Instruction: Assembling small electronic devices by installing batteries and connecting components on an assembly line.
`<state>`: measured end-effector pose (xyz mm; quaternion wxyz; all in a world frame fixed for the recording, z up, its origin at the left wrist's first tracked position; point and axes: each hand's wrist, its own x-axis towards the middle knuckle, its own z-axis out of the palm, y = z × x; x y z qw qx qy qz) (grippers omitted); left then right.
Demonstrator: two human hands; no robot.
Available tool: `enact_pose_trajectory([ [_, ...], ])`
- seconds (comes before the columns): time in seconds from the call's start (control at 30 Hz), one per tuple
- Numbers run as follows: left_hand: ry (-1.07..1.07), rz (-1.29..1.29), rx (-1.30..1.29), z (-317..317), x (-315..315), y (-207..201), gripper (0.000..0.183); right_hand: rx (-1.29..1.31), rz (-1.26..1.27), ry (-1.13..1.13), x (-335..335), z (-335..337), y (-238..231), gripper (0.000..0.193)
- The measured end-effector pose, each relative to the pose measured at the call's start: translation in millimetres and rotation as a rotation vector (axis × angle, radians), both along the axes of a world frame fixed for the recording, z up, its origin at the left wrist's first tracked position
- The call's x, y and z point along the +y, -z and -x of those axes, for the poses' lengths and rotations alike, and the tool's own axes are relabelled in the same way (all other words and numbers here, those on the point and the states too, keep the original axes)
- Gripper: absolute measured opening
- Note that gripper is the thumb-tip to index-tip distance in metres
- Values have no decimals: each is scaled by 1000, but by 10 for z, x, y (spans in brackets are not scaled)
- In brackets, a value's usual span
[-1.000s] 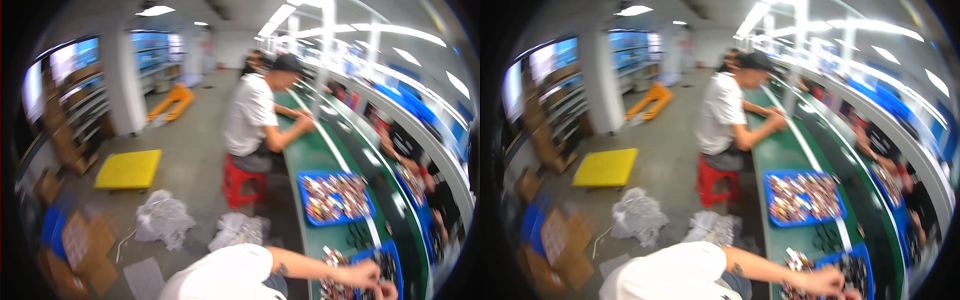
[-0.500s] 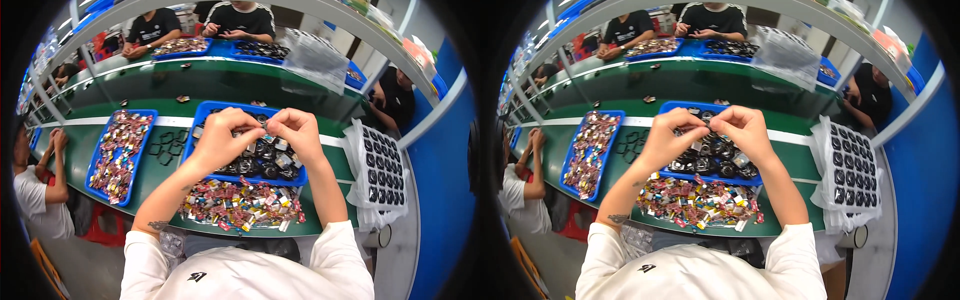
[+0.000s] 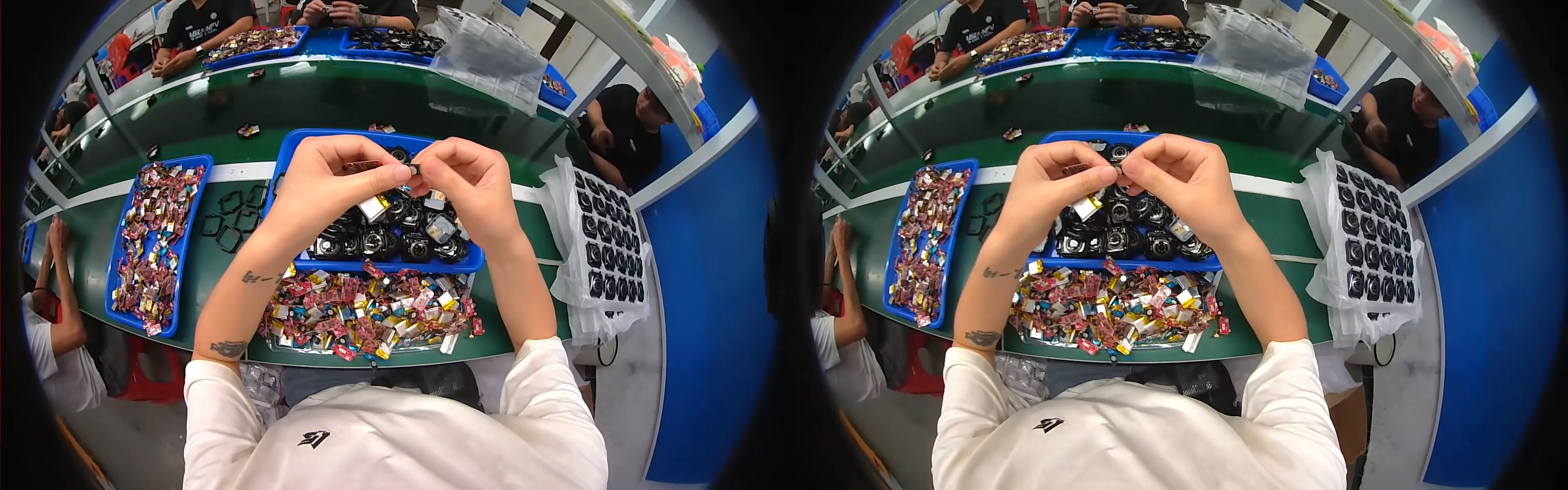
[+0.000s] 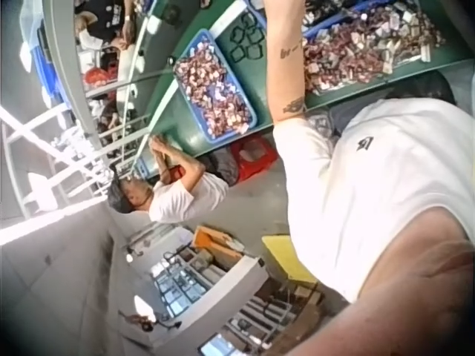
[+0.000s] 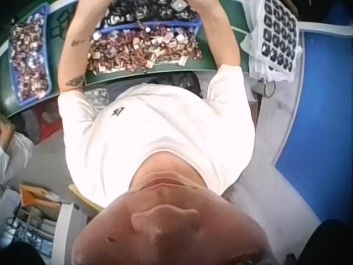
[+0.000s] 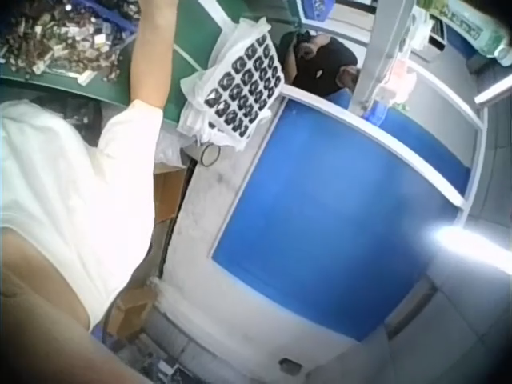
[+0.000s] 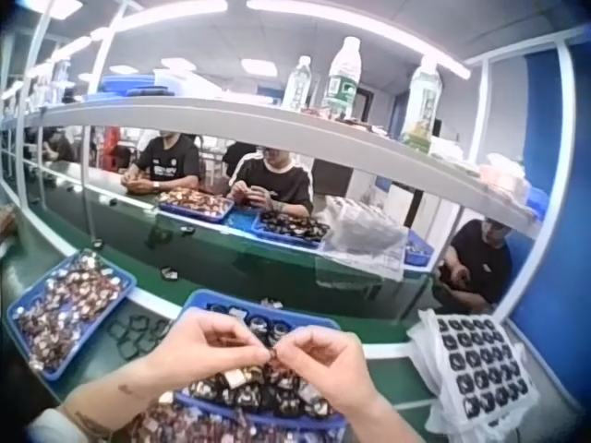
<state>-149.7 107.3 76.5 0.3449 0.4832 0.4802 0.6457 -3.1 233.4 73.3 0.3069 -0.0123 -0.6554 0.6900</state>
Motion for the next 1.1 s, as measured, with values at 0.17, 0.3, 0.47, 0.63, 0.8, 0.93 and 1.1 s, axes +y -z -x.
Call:
enact_pose_trajectory([
  [0.17,-13,49,2,45,-13,-3,9,7,-52,-10,79,35,66,16],
  [0.3,51,69,-9,88,-17,19,11,11,83,-129,81,42,107,17],
  [0.47,107,46,-29,79,55,79,13,9,274,-306,118,65,150,17],
  [0.63,-69,-3,59,194,25,43,14,-115,-261,104,277,155,207,11],
  [0.8,-86,-29,100,236,-17,-28,16,-517,-1272,556,500,27,302,30],
  [0.93,-104,-39,110,295,-60,-42,14,-961,-1255,171,471,-69,172,26],
  [1.1,-94,-57,70,333,-86,-75,17,-1065,-1232,-23,450,5,274,14],
])
